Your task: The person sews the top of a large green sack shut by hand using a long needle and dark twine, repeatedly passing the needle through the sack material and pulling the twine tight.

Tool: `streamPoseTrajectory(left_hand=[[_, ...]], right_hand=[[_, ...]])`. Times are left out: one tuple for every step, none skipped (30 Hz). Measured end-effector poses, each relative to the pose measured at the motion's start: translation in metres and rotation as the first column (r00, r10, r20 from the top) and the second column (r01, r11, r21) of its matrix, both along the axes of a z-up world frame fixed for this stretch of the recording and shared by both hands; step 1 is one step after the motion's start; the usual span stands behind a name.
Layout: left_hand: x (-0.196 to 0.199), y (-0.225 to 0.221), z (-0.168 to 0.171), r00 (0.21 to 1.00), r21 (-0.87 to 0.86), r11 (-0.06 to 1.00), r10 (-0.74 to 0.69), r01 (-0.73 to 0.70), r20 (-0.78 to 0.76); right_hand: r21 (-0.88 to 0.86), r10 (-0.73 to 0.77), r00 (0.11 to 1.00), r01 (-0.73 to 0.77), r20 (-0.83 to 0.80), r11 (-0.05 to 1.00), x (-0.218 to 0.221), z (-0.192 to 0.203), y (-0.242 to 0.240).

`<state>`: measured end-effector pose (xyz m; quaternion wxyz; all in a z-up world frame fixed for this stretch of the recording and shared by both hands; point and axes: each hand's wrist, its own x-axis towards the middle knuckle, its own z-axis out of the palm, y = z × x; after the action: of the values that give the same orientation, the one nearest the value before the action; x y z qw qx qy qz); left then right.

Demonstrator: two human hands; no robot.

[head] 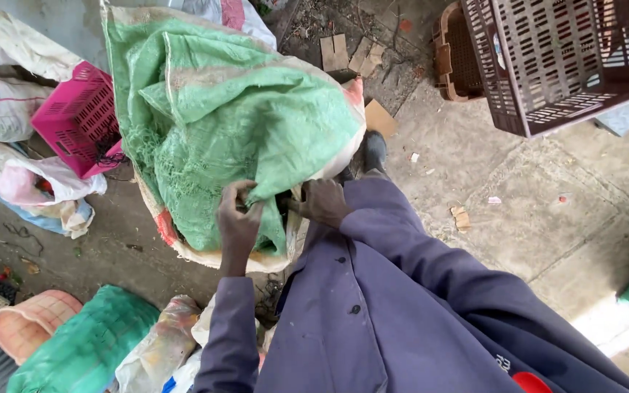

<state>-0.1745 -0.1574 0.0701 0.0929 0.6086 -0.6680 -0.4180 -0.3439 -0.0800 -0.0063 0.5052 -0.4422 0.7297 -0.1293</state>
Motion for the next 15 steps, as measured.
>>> streamPoseTrajectory(left_hand=[[-0.007, 0.008, 0.01, 1.0, 0.002, 1.0, -0.001, 0.001, -0.006], [-0.015, 0.009, 0.018, 0.999, 0.086, 0.996, -0.025, 0.028, -0.036], [-0.023, 0.01, 0.026, 0.997, 0.169, 0.984, -0.048, 0.059, -0.067], [-0.024, 0.016, 0.023, 0.997, 0.168, 0.985, -0.039, 0.05, -0.067], [-0.025, 0.021, 0.02, 0.988, 0.264, 0.952, -0.152, 0.156, -0.033], [-0.028, 0.026, 0.013, 0.962, 0.356, 0.897, -0.272, 0.261, -0.019], [-0.02, 0.03, -0.006, 0.963, 0.351, 0.9, -0.269, 0.26, -0.026], [-0.012, 0.035, -0.022, 0.895, 0.327, 0.84, -0.444, 0.432, -0.043], [-0.005, 0.041, -0.038, 0.796, 0.3, 0.75, -0.603, 0.589, -0.056], [0.002, 0.049, -0.059, 0.796, 0.298, 0.751, -0.602, 0.59, -0.058], [0.009, 0.058, -0.081, 0.658, 0.173, 0.651, -0.753, 0.739, 0.027], [0.013, 0.06, -0.102, 0.491, 0.056, 0.502, -0.86, 0.863, 0.14], [0.004, 0.054, -0.097, 0.487, 0.046, 0.498, -0.861, 0.866, 0.142], [-0.004, 0.052, -0.091, 0.447, -0.122, 0.43, -0.864, 0.895, 0.234], [-0.012, 0.05, -0.086, 0.417, -0.279, 0.335, -0.848, 0.9, 0.327]], right_hand=[[0.002, -0.001, 1.0, 0.001, -0.006, 1.0, 0.0, -0.001, 0.01], [0.008, 0.003, 0.999, -0.003, 0.035, 1.0, -0.003, -0.005, 0.013], [0.014, 0.006, 0.997, -0.007, 0.076, 1.0, -0.005, -0.008, 0.015], [0.013, 0.016, 0.997, -0.017, 0.076, 1.0, -0.021, 0.003, 0.022], [0.05, -0.092, 0.975, 0.084, 0.204, 0.995, -0.037, 0.014, 0.03], [0.096, -0.205, 0.926, 0.184, 0.318, 0.978, -0.055, 0.023, 0.037], [0.092, -0.201, 0.929, 0.181, 0.311, 0.979, -0.054, 0.014, 0.047], [0.16, -0.307, 0.862, 0.264, 0.404, 0.951, -0.052, 0.006, 0.059], [0.234, -0.409, 0.774, 0.336, 0.483, 0.912, -0.05, -0.001, 0.072], [0.234, -0.408, 0.776, 0.336, 0.481, 0.913, -0.036, 0.014, 0.068], [0.278, -0.448, 0.783, 0.357, 0.432, 0.892, -0.023, 0.03, 0.064], [0.313, -0.487, 0.786, 0.386, 0.381, 0.868, -0.012, 0.045, 0.055], [0.304, -0.489, 0.786, 0.393, 0.378, 0.868, -0.009, 0.023, 0.057], [0.261, -0.449, 0.811, 0.372, 0.376, 0.891, -0.006, 0.0, 0.061], [0.218, -0.408, 0.834, 0.349, 0.371, 0.911, -0.004, -0.024, 0.064]])
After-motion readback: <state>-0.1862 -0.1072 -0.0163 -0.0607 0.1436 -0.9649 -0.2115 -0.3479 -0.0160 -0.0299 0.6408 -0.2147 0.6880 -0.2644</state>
